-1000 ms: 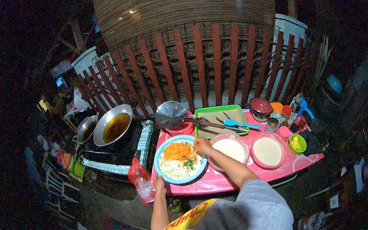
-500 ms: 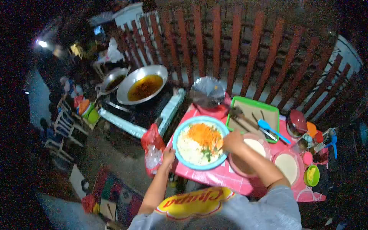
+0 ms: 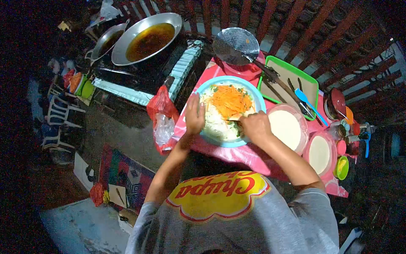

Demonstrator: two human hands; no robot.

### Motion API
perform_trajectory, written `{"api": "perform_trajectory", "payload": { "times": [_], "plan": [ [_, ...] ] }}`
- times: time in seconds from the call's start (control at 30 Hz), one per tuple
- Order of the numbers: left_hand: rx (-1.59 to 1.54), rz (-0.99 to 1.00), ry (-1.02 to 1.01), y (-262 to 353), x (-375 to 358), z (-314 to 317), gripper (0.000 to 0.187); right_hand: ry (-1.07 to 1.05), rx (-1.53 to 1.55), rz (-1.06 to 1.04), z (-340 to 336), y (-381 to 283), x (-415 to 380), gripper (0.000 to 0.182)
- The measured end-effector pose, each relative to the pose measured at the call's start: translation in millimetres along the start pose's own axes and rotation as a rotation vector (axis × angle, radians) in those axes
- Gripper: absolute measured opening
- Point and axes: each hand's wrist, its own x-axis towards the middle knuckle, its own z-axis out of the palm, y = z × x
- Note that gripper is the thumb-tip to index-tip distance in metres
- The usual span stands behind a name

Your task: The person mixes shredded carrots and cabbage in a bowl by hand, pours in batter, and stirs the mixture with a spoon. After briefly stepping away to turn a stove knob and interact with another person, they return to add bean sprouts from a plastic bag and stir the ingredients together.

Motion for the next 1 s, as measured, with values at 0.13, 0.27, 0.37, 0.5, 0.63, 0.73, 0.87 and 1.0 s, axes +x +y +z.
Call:
{"api": "perform_trajectory", "payload": {
  "times": [0.13, 0.27, 0.37, 0.5, 0.63, 0.73, 0.87, 1.0],
  "plan": [
    [-0.022, 0.031, -0.164, 5.3, 18.5, -5.6, 0.049, -0.109, 0.052, 0.125, -58.8, 22.4, -13.5, 0.017],
    [0.002, 0.141, -0.316, 4.8, 37.2, 0.4, 0.051, 0.048, 0.008, 0.041, -75.0, 12.9, 7.8, 0.017],
    [-0.003, 0.181, -0.390, 3.1, 43.0, 4.0, 0.053, 0.067, -0.023, 0.025, -36.3, 5.1, 13.2, 0.017],
    [-0.001, 0.181, -0.450, -0.1, 41.1, 6.9, 0.054, -0.052, -0.046, 0.049, -40.7, 8.8, -13.2, 0.018],
    [-0.044, 0.220, -0.433, -2.3, 41.6, 10.7, 0.054, 0.054, 0.049, 0.026, -54.0, -12.1, -4.8, 0.016],
    [-0.033, 0.228, -0.433, -3.5, 41.4, 10.0, 0.053, 0.070, 0.047, -0.006, -32.8, -25.2, -1.1, 0.014],
    [-0.064, 0.234, -0.420, -3.7, 42.2, 8.9, 0.052, 0.041, 0.061, 0.035, -36.4, -10.2, -14.1, 0.014],
    [-0.096, 0.228, -0.398, -5.4, 45.3, 11.2, 0.053, 0.116, 0.079, 0.058, -57.1, -7.1, -1.1, 0.016]
  ]
}}
